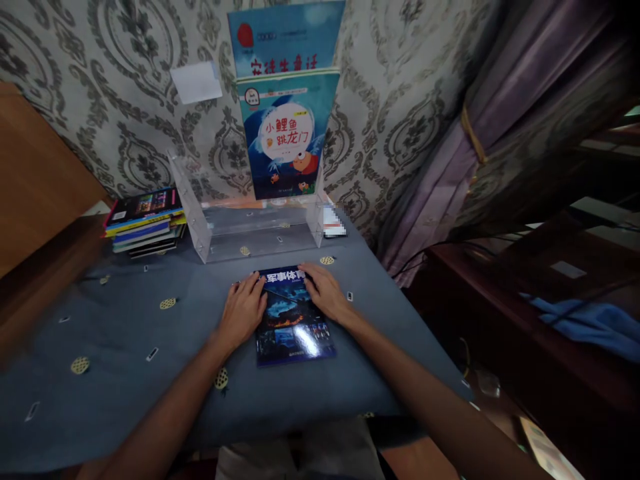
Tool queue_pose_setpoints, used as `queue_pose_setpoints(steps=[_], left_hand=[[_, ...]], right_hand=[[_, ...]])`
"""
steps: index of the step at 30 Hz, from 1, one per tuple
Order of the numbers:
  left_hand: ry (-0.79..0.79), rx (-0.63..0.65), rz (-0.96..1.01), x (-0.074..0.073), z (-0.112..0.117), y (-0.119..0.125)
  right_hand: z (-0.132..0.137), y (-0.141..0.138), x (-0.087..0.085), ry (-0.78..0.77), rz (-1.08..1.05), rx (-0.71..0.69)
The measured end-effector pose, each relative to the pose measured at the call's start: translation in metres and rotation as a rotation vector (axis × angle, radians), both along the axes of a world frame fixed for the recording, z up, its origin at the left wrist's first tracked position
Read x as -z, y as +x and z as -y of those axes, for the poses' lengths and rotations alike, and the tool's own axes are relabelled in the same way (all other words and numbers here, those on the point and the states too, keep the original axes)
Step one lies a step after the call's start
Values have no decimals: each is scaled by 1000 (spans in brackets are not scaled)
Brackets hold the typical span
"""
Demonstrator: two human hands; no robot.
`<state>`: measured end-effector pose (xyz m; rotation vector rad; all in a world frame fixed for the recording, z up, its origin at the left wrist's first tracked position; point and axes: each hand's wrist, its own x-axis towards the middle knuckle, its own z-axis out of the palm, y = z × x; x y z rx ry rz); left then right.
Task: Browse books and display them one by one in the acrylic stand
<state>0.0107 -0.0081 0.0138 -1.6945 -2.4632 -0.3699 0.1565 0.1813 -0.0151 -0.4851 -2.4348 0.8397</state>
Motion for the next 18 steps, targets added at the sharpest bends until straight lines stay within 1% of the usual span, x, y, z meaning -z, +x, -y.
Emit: queue_pose_setpoints(steps=[8, 14, 18], left_hand=[[36, 9, 30, 4, 0, -2], [-11, 43, 9, -3, -3, -1], [-65, 99, 22, -9, -17, 0]], right_hand=[[-2, 0, 1, -25, -28, 27], [-5, -3, 3, 9, -27, 84], [-6, -5, 2, 9, -9, 101]])
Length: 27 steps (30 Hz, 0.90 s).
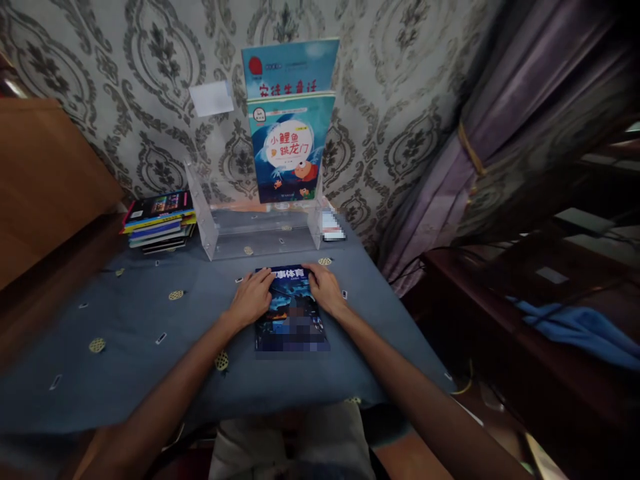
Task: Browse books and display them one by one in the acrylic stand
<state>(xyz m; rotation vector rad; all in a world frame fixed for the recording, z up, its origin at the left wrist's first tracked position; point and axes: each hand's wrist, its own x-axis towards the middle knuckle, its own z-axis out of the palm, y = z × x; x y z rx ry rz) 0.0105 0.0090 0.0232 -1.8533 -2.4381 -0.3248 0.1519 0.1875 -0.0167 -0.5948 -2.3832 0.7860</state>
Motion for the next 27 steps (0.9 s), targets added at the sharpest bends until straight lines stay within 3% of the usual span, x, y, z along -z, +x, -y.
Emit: queue_pose_setpoints(steps=[9, 27], left_hand=[[-20, 159, 48, 3, -48, 22], [-21, 184, -54, 5, -50, 24]], right_hand=[[-2, 0, -7, -53, 0, -19], [-2, -1, -10, -93, -21, -12]])
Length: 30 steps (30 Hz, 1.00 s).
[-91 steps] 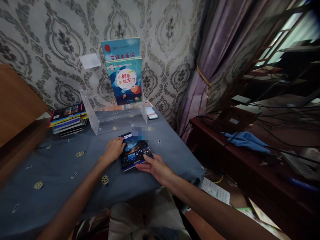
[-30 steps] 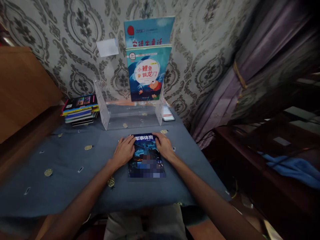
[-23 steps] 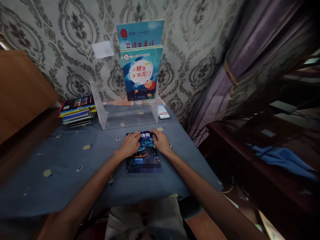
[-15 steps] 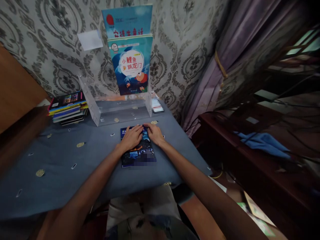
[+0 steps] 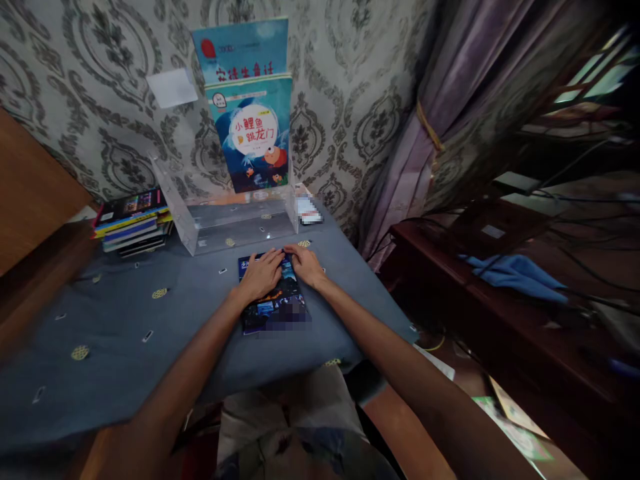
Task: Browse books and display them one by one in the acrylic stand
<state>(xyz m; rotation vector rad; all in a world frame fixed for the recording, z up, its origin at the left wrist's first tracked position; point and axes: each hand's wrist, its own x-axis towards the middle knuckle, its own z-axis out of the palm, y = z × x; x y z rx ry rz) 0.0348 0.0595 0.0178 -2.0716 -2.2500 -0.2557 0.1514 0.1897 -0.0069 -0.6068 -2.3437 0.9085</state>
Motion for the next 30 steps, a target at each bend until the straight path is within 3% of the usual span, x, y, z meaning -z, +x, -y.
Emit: queue_pose_setpoints(steps=[10, 22, 30], left_hand=[[79, 182, 18, -3, 10, 4], [-56, 441, 133, -15, 69, 41], [1, 469, 162, -11, 78, 46]], right_hand=[[1, -1, 0, 54, 59, 25], [4, 1, -2, 111, 122, 46], [9, 3, -7, 141, 157, 33]])
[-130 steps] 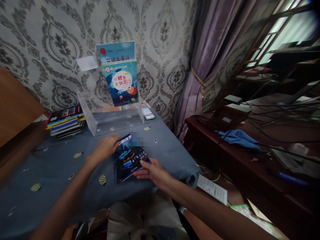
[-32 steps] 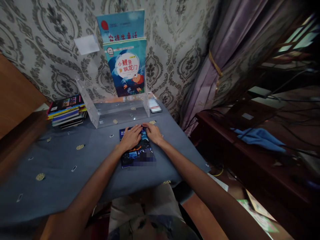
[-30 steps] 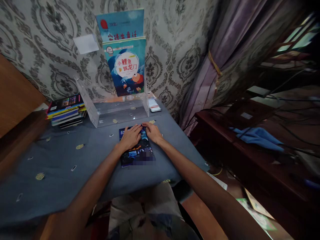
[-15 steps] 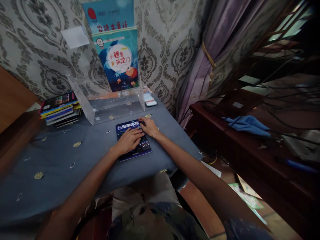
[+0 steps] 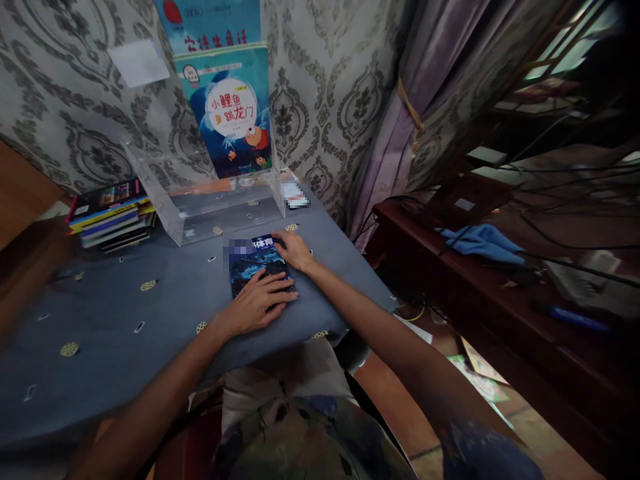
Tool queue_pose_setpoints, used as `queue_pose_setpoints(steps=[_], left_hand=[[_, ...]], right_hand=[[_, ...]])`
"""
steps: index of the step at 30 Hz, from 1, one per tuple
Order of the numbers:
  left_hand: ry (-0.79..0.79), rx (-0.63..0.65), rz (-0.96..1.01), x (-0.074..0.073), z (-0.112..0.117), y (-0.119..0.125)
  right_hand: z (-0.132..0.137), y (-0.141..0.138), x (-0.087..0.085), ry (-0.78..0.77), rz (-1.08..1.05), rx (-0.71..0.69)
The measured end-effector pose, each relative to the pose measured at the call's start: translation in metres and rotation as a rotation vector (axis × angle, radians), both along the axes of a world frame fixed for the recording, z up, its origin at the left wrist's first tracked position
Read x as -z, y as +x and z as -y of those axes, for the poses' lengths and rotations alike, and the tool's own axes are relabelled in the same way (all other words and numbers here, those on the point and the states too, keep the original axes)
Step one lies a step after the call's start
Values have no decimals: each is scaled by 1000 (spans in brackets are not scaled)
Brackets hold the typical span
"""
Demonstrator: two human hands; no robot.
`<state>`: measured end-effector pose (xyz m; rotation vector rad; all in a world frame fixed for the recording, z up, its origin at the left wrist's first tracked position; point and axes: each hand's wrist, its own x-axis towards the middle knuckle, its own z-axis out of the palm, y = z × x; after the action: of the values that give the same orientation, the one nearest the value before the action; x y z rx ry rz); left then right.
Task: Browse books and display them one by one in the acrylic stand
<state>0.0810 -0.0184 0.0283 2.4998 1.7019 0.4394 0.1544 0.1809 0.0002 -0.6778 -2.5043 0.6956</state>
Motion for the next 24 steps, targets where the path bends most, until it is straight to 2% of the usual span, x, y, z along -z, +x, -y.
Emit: queue_pose_setpoints(steps=[5, 9, 13, 17, 20, 24], left_hand=[[45, -2, -3, 5, 0, -1], [128, 4, 4, 9, 1, -2], [220, -5, 37, 14, 0, -4], [243, -34, -12, 9, 3, -1], [202, -99, -90, 1, 14, 5], [146, -233, -138, -4, 45, 9]], right_hand=[[7, 12, 3, 43, 49, -131], [20, 39, 10, 76, 45, -201], [45, 73, 10, 101, 48, -228], [77, 101, 5, 139, 57, -213], [101, 115, 2, 189, 60, -221], [130, 121, 1, 239, 53, -214]])
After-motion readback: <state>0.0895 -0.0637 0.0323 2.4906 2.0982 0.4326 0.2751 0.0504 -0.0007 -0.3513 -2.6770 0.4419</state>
